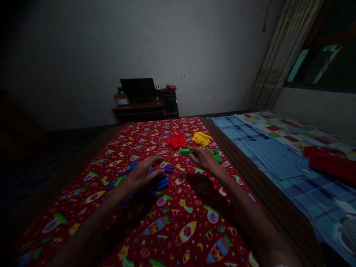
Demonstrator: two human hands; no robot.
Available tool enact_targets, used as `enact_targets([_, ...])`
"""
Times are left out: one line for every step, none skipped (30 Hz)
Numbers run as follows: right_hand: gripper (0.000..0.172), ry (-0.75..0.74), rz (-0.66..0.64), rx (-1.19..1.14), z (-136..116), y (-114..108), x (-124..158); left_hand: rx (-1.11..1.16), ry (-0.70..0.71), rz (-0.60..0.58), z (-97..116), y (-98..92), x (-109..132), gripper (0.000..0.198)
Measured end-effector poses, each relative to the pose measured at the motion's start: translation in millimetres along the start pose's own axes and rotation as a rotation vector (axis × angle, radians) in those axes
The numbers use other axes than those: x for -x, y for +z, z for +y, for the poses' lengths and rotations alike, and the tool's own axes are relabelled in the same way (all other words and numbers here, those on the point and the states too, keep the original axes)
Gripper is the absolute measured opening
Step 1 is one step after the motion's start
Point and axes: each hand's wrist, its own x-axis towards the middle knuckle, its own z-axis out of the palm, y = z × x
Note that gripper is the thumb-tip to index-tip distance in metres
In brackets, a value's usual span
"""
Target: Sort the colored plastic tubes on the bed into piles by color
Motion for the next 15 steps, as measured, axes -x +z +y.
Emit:
enact_targets([0.024, 0.114, 0.043, 0.103, 13.7, -6.8, 0.2, -0.076, -0.014, 0.02, -12.2, -10.3, 1.2, 0.033])
enact_targets([0.025, 0.228, 0.074, 0.214, 27.3, -13.1, 1.0, -0.157, -0.043, 0.053, -25.7, -21.4, 2.9, 0.035])
enact_targets([0.026, 0.328, 0.09, 0.317, 39.7, -18.2, 2.4, -0.232, -0.089, 0.073, -39.7, -32.6, 5.2, 0.037])
enact_targets([0.028, 0.405, 0.088, 0.402, 50.2, -21.6, 4.1, -0.304, -0.154, 0.084, -53.5, -43.1, 8.2, 0.037])
enact_targets([0.029, 0.458, 0.077, 0.461, 58.3, -23.3, 6.1, -0.365, -0.229, 0.05, -66.3, -52.3, 11.8, 0.038])
enact_targets([0.031, 0.492, 0.063, 0.497, 63.8, -23.4, 7.9, -0.402, -0.297, -0.011, -77.6, -59.8, 15.7, 0.037])
enact_targets([0.032, 0.513, 0.044, 0.516, 67.1, -22.2, 9.4, -0.42, -0.35, -0.074, -87.0, -65.1, 19.9, 0.035])
enact_targets([0.032, 0.527, 0.023, 0.526, 68.5, -20.3, 10.5, -0.425, -0.385, -0.133, -94.2, -68.3, 23.9, 0.033])
enact_targets([0.032, 0.534, 0.004, 0.53, 68.4, -18.2, 10.9, -0.419, -0.403, -0.18, -99.2, -69.4, 27.6, 0.031])
enact_targets([0.033, 0.537, -0.01, 0.532, 67.2, -16.4, 10.8, -0.408, -0.405, -0.209, -102.0, -68.7, 30.8, 0.03])
enact_targets([0.034, 0.537, -0.018, 0.53, 65.4, -15.4, 10.3, -0.395, -0.396, -0.226, -102.8, -66.7, 33.1, 0.029])
enact_targets([0.037, 0.532, -0.018, 0.523, 63.2, -15.5, 9.5, -0.383, -0.386, -0.239, -101.9, -64.0, 34.6, 0.029])
enact_targets([0.04, 0.527, -0.009, 0.513, 60.7, -16.6, 8.4, -0.373, -0.379, -0.254, -99.7, -61.2, 35.1, 0.028])
enact_targets([0.043, 0.523, 0.009, 0.501, 57.9, -18.7, 7.3, -0.369, -0.377, -0.269, -96.4, -58.7, 34.6, 0.026])
enact_targets([0.045, 0.518, 0.034, 0.489, 54.7, -21.5, 6.1, -0.37, -0.377, -0.282, -92.5, -57.2, 33.3, 0.024])
